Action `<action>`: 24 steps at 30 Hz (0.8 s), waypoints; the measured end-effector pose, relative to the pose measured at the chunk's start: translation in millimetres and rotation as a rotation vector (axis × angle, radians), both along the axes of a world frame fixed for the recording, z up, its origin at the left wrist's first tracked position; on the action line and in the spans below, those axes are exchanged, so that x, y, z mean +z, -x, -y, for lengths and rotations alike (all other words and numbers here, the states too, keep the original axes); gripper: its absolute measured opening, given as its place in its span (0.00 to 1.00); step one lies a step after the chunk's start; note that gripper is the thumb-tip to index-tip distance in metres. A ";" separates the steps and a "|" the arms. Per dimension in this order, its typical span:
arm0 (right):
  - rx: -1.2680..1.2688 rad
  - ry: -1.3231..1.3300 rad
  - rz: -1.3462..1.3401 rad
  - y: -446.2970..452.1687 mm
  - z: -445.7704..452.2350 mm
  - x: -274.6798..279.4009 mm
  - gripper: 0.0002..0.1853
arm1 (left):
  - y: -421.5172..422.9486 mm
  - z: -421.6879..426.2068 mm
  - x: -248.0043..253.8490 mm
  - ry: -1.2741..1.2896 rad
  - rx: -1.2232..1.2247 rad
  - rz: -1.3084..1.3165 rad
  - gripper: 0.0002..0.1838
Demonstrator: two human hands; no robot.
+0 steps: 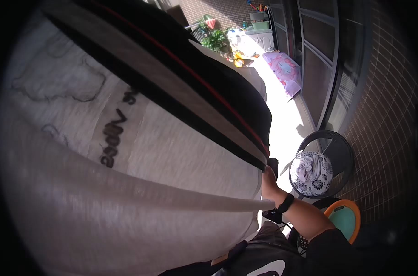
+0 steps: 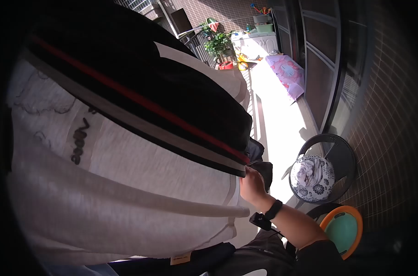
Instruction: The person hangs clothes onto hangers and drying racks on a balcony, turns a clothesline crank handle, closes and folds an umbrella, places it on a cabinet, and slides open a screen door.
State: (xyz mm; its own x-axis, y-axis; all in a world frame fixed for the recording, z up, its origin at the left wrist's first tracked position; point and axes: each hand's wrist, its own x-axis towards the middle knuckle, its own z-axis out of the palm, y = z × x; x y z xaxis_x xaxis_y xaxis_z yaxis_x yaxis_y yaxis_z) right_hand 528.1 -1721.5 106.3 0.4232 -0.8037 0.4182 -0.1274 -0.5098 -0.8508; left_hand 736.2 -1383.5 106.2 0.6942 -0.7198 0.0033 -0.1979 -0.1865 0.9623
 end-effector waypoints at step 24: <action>0.271 0.034 -0.432 -142.8 420.7 -29.0 0.17 | -99.6 356.7 -43.4 0.003 0.141 -0.410 0.24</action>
State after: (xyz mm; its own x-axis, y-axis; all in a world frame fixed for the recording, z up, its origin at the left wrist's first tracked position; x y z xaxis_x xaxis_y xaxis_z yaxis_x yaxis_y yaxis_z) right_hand 670.9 -2142.2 77.4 0.7546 -0.6300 0.1834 -0.3228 -0.5999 -0.7321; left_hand 835.8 -1740.2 62.8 0.7299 -0.6182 -0.2917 0.2283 -0.1818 0.9565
